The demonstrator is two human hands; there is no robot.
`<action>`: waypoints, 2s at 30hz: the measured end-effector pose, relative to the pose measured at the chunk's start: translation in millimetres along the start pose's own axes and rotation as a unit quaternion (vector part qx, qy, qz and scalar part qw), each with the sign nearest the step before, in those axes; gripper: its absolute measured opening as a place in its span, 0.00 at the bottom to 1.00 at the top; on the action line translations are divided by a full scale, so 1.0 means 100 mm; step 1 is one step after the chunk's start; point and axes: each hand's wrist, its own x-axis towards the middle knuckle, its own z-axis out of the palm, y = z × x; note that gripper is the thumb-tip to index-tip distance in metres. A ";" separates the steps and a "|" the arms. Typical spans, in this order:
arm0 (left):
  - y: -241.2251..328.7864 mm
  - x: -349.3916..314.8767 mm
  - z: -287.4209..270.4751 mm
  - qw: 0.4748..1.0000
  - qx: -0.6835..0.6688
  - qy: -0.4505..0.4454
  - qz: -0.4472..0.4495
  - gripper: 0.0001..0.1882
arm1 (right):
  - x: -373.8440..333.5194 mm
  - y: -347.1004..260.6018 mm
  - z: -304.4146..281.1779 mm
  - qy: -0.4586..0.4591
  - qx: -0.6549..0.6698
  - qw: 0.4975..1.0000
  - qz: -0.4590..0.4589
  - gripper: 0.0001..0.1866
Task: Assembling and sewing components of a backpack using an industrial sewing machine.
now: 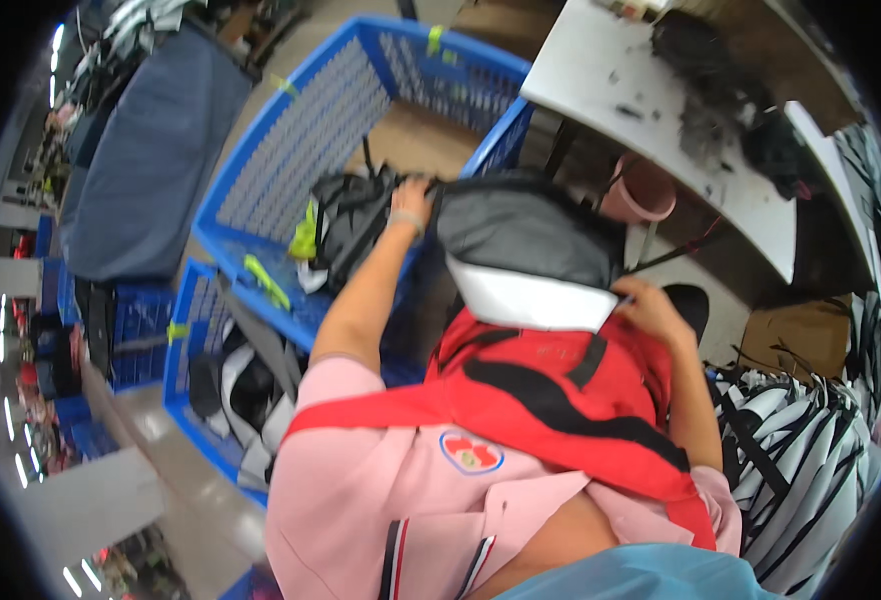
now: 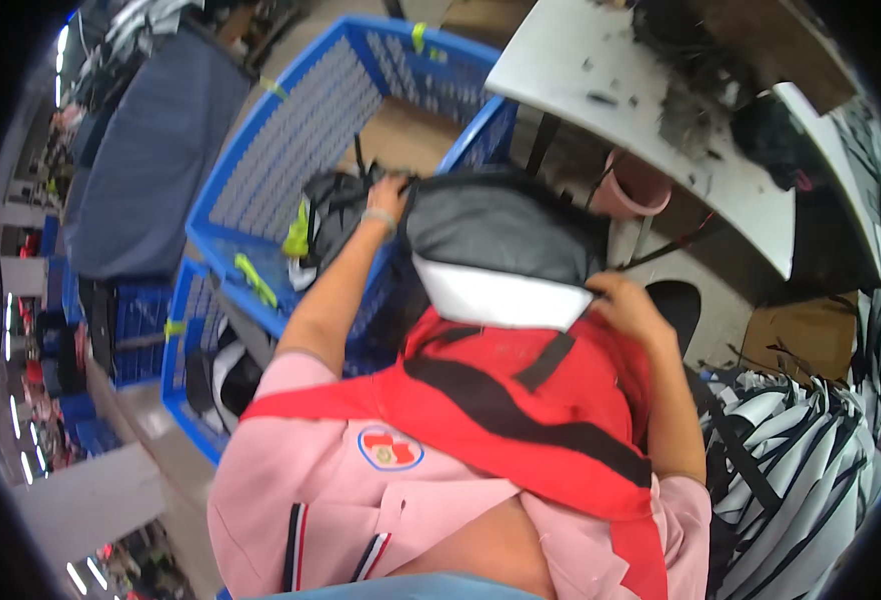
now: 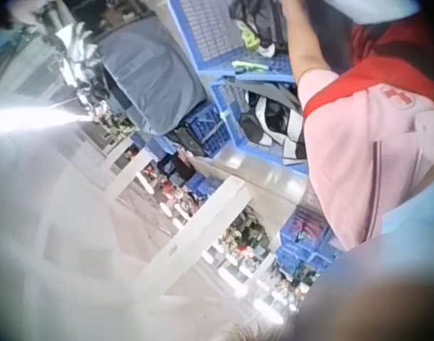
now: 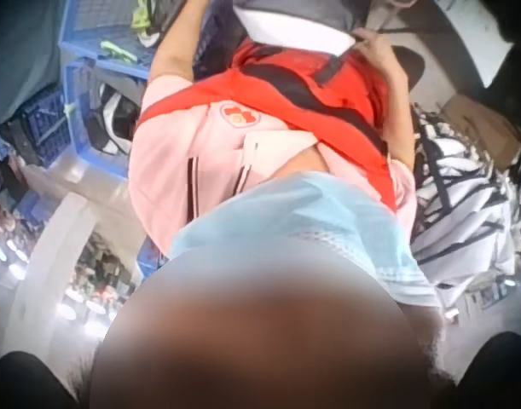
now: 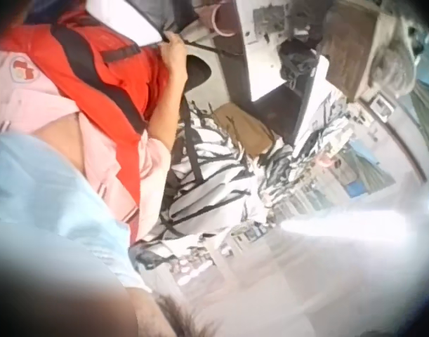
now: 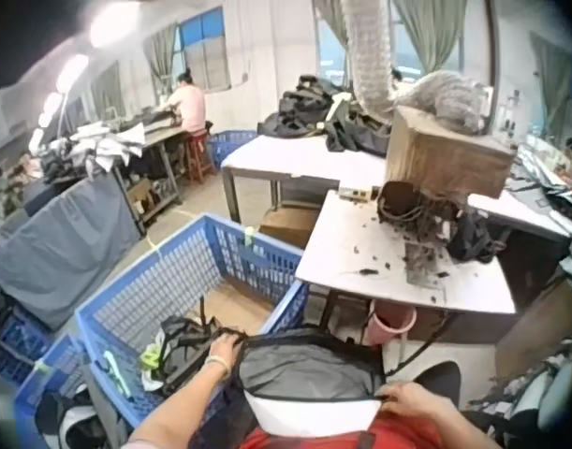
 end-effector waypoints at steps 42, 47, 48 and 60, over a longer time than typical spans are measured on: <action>2.77 0.13 -2.03 0.929 -0.157 -0.087 0.324 0.14 | 1.18 -1.09 -0.06 0.275 0.222 0.934 -0.054 0.39; 2.62 0.20 -2.07 0.916 -0.220 -0.109 0.318 0.14 | 1.00 -0.90 -0.42 0.093 0.332 0.937 -0.050 0.20; 2.64 0.20 -2.09 0.906 -0.262 -0.151 0.297 0.12 | 0.86 -0.94 -0.60 0.074 0.347 0.933 -0.059 0.18; 4.04 -0.27 -3.17 0.621 -0.661 -0.357 0.221 0.07 | -0.53 -1.63 -2.15 0.225 0.369 0.883 -0.184 0.12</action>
